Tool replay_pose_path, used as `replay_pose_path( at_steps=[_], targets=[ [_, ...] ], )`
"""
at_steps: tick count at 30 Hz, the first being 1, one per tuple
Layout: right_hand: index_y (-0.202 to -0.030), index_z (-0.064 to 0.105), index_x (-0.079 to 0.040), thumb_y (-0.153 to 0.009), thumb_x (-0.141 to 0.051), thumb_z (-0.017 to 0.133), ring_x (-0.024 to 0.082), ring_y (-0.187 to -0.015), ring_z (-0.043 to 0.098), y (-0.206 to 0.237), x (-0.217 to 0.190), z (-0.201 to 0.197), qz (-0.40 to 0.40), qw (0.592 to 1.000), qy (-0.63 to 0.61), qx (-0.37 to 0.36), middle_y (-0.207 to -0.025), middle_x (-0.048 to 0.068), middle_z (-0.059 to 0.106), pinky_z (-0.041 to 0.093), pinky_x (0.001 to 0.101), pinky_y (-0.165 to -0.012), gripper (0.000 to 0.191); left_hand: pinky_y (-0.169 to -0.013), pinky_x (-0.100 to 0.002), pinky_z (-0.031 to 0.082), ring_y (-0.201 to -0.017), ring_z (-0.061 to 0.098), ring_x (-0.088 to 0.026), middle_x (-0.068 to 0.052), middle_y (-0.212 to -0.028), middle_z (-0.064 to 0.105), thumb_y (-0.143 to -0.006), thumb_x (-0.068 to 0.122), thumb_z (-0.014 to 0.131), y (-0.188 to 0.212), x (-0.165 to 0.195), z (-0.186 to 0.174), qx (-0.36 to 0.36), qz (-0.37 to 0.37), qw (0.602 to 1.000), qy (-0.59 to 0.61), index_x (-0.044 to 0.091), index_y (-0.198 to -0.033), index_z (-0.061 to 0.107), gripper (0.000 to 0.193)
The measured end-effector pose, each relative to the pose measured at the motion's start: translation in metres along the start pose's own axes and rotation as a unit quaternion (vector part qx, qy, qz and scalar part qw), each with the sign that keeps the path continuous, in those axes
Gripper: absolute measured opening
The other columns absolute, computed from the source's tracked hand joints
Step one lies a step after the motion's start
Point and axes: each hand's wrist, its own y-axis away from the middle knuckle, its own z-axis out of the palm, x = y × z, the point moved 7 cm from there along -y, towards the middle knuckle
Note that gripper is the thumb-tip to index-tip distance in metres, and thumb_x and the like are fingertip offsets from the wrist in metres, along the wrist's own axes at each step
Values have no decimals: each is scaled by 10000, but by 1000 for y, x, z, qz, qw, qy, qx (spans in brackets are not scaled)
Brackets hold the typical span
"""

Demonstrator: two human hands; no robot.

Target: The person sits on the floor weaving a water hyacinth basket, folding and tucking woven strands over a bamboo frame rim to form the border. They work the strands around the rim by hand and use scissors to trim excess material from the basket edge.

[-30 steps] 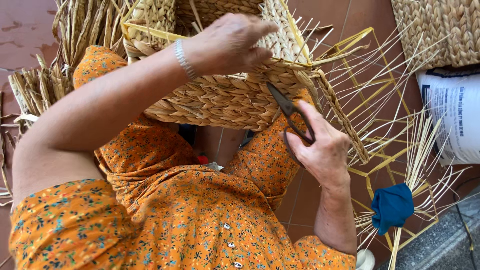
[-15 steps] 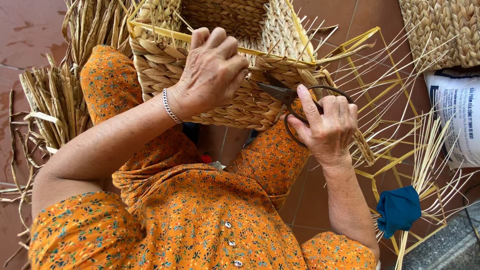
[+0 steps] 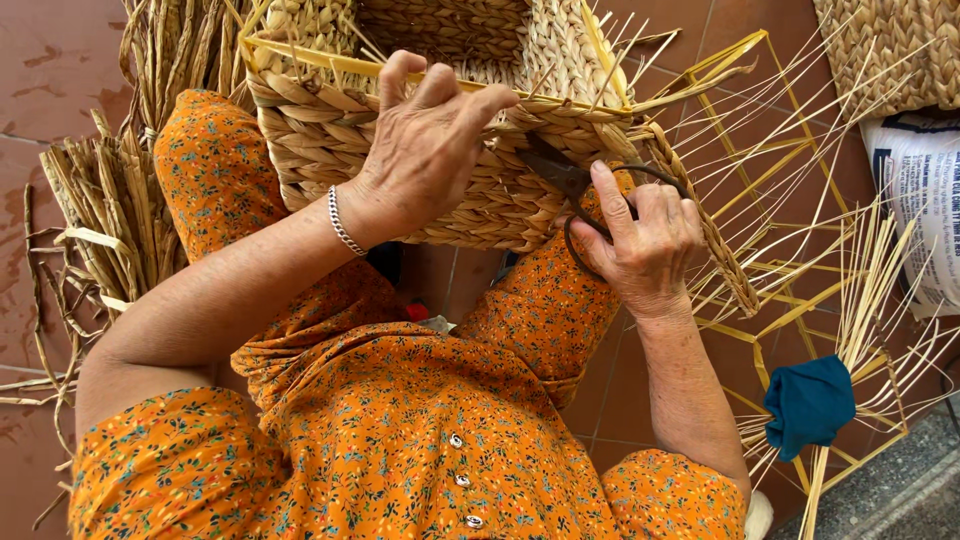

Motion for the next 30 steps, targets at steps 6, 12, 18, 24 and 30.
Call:
replay_pose_path(
  at_steps=[6,12,18,24,30],
  targets=[
    [-1425,657,-149,-863,-450,859,264,-886,560,-1,-5,3,27,999,-40,10,-924,49,537,427,435,-752,669,-1051,-442,381,-909,598,-186,73,-809,648,-893,38,762,8,13,-9,5,-16,990,138,133,-1301,582,456],
    [-1452,633,-153,-872,-457,808,265,-920,572,-3,-8,13,36,998,-52,5,-961,54,551,459,431,-790,679,-877,-373,468,-867,604,-216,50,-834,690,-898,38,785,9,16,-4,12,-38,978,203,112,-1185,617,341],
    [-1492,600,-62,-1060,-566,578,266,-768,606,-6,-10,29,26,992,-121,-15,-870,83,554,537,415,-707,665,-803,-367,509,-828,623,-221,19,-899,730,-920,19,800,9,12,-2,32,-35,968,248,94,-1156,615,309],
    [-1417,621,16,-1005,-585,624,245,-624,596,-8,-15,34,0,993,-116,-12,-737,83,541,533,400,-612,729,-775,-359,504,-785,622,-218,1,-857,708,-910,-13,808,6,10,-3,37,-41,963,265,93,-1066,605,277],
    [-1434,612,1,-1041,-522,692,254,-670,584,-7,-14,22,-10,992,-124,-1,-779,77,570,517,404,-651,659,-722,-388,467,-725,591,-235,-26,-751,622,-800,-49,699,12,13,-19,-20,-32,969,244,88,-952,618,220]
  ],
)
